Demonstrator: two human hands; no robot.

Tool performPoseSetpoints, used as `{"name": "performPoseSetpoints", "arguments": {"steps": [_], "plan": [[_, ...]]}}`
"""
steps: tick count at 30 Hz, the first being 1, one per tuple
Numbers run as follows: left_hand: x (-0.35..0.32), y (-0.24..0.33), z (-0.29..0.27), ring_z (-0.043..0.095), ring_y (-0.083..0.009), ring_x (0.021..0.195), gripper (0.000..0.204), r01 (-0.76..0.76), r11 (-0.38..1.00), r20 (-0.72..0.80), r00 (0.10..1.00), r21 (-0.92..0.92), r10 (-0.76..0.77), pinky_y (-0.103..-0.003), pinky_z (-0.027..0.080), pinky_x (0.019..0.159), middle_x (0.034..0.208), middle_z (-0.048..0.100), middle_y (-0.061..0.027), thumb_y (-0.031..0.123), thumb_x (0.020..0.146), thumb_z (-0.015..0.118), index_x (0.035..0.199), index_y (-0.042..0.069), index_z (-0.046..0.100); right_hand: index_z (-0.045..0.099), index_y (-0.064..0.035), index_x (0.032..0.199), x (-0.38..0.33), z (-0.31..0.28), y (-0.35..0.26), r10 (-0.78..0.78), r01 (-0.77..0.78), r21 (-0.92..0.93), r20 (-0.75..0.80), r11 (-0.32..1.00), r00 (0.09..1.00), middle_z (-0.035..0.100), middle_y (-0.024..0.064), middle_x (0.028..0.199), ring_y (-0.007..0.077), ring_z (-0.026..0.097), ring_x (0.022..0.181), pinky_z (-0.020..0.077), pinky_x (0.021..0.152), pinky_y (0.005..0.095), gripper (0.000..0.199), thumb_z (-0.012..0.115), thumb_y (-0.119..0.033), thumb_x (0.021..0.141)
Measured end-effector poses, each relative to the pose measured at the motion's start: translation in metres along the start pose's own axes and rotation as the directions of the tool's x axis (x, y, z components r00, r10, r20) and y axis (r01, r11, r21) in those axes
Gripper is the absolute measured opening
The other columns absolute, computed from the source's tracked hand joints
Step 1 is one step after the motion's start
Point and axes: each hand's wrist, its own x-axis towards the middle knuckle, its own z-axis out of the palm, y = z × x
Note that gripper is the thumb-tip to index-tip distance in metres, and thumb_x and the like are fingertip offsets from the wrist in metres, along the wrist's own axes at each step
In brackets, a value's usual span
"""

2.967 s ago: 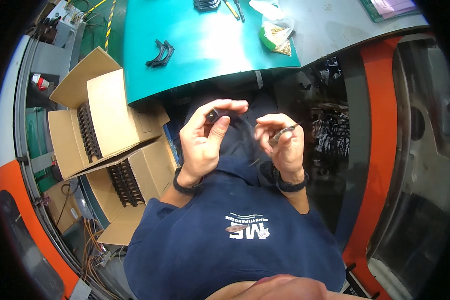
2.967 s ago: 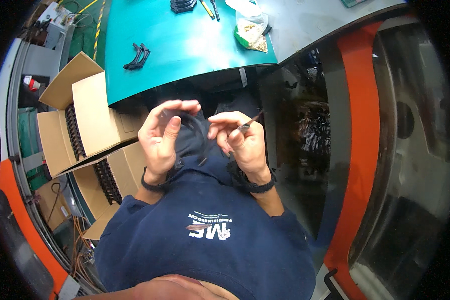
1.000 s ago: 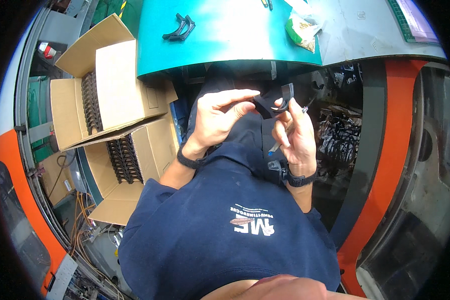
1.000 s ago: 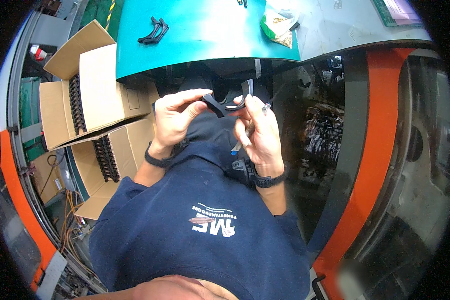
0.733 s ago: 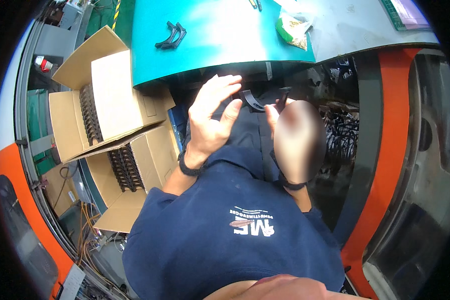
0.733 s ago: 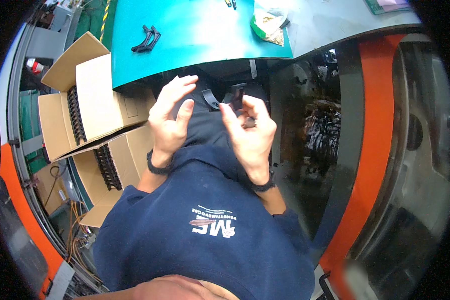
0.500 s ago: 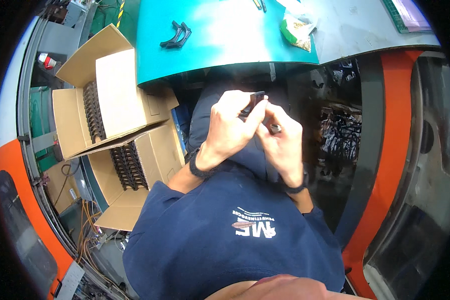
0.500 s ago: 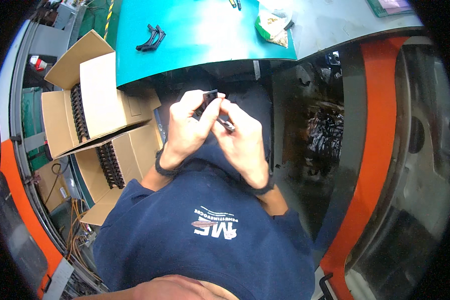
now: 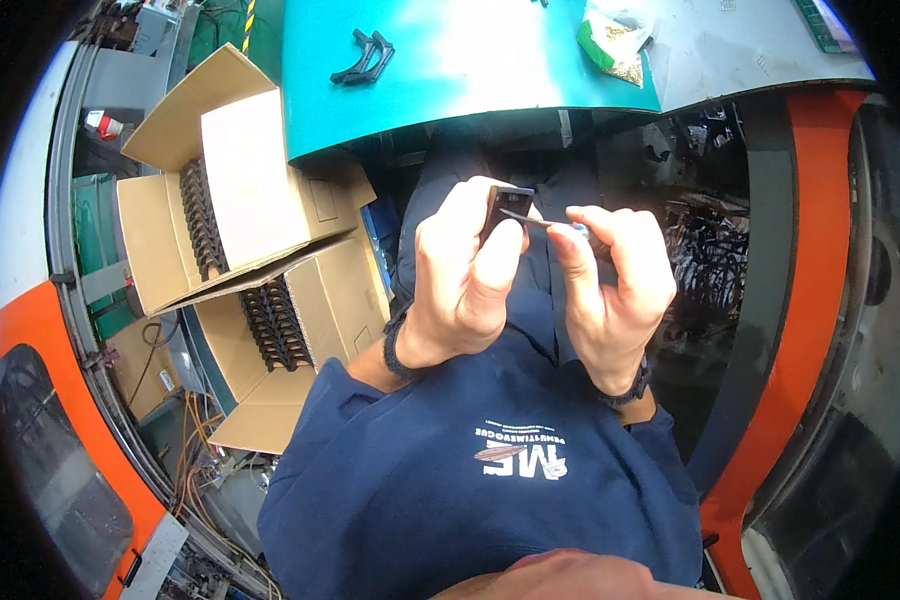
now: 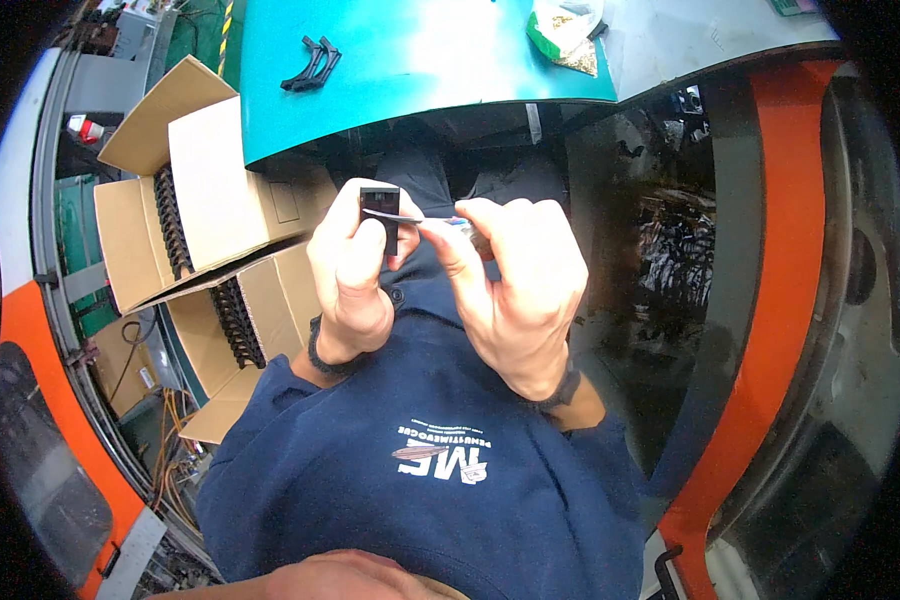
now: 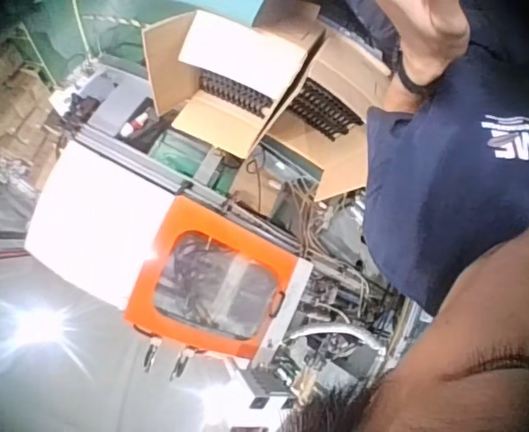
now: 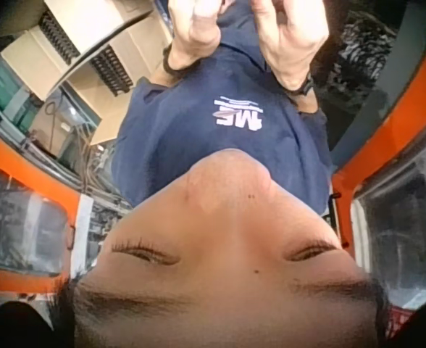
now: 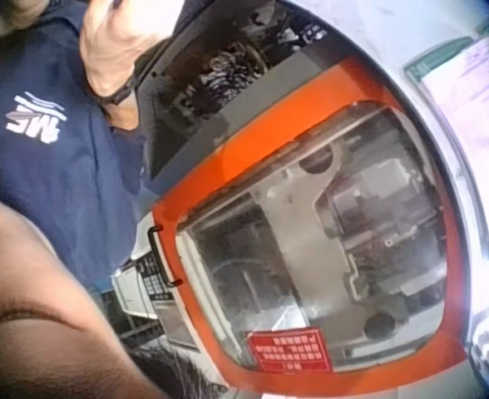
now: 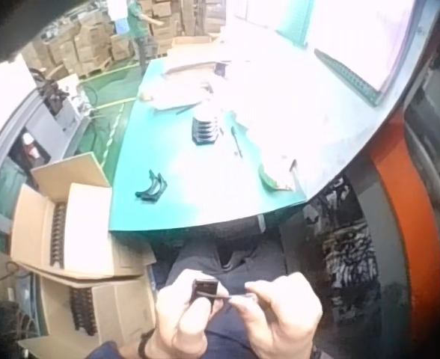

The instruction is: Inspecting and trimming excess material from molded plastic parts at a manufacturing workbench.

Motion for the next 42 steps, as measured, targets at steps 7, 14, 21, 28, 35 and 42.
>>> {"name": "performPoseSetpoints", "arguments": {"steps": [7,14,21,28,35,42], "plan": [[0.0,0.003,0.0,0.055,-0.0199,0.061,0.018,-0.05,0.993,-0.035,0.998,0.106,0.054,-0.03,0.043,0.055,0.074,0.057,-0.0122,0.012,0.091,0.052,0.09,-0.005,0.06,0.065,0.0001,0.088,0.001,0.007,0.0,-0.045,0.045,-0.022,-0.024,0.999,0.999,0.057,0.0065,0.066,0.0192,0.051,0.057,0.0399,0.052,0.0305,0.02,0.077,-0.012,0.077],[-0.001,0.004,0.001,0.055,-0.023,0.062,0.017,-0.021,0.989,-0.067,0.997,0.148,0.031,-0.032,0.044,0.055,0.074,0.057,-0.0135,0.01,0.091,0.053,0.088,-0.005,0.06,0.066,-0.0002,0.087,0.0,0.011,-0.001,0.012,-0.011,0.012,-0.033,1.0,0.999,0.056,0.007,0.065,0.0188,0.051,0.057,0.0393,0.051,0.0302,0.018,0.077,-0.011,0.078],[0.0,0.001,0.003,0.054,-0.026,0.062,0.016,-0.037,0.985,-0.08,0.995,0.17,0.052,-0.034,0.043,0.054,0.072,0.056,-0.0149,0.009,0.093,0.053,0.087,-0.005,0.059,0.066,-0.0001,0.087,-0.001,0.013,-0.002,0.061,-0.059,0.031,-0.052,0.998,0.997,0.057,0.0069,0.066,0.0182,0.051,0.057,0.0396,0.051,0.0298,0.017,0.076,-0.011,0.079],[0.001,-0.006,0.006,0.05,-0.028,0.06,0.017,-0.096,0.976,-0.089,0.989,0.195,0.115,-0.036,0.04,0.053,0.069,0.053,-0.0144,0.01,0.094,0.054,0.084,-0.003,0.057,0.067,-0.0003,0.087,-0.001,0.014,-0.001,0.063,-0.06,0.046,-0.079,0.997,0.995,0.057,0.0069,0.066,0.0178,0.052,0.057,0.0399,0.051,0.0298,0.017,0.077,-0.011,0.078],[0.002,-0.007,0.007,0.048,-0.0269,0.06,0.018,-0.078,0.972,-0.081,0.992,0.223,0.098,-0.036,0.039,0.052,0.068,0.051,-0.0134,0.011,0.095,0.055,0.083,-0.003,0.057,0.067,-0.001,0.086,-0.002,0.015,-0.001,0.092,-0.089,0.046,-0.089,0.995,0.992,0.058,0.0066,0.066,0.0176,0.052,0.057,0.04,0.051,0.0296,0.016,0.077,-0.012,0.078],[0.003,-0.008,0.008,0.049,-0.0252,0.06,0.019,-0.069,0.975,-0.086,0.992,0.211,0.089,-0.035,0.04,0.053,0.068,0.052,-0.0125,0.012,0.096,0.055,0.084,-0.003,0.058,0.067,-0.0014,0.086,-0.002,0.018,0.0,0.102,-0.095,0.061,-0.114,0.994,0.988,0.058,0.0063,0.066,0.0176,0.052,0.058,0.0401,0.051,0.0298,0.016,0.077,-0.012,0.078]]}}
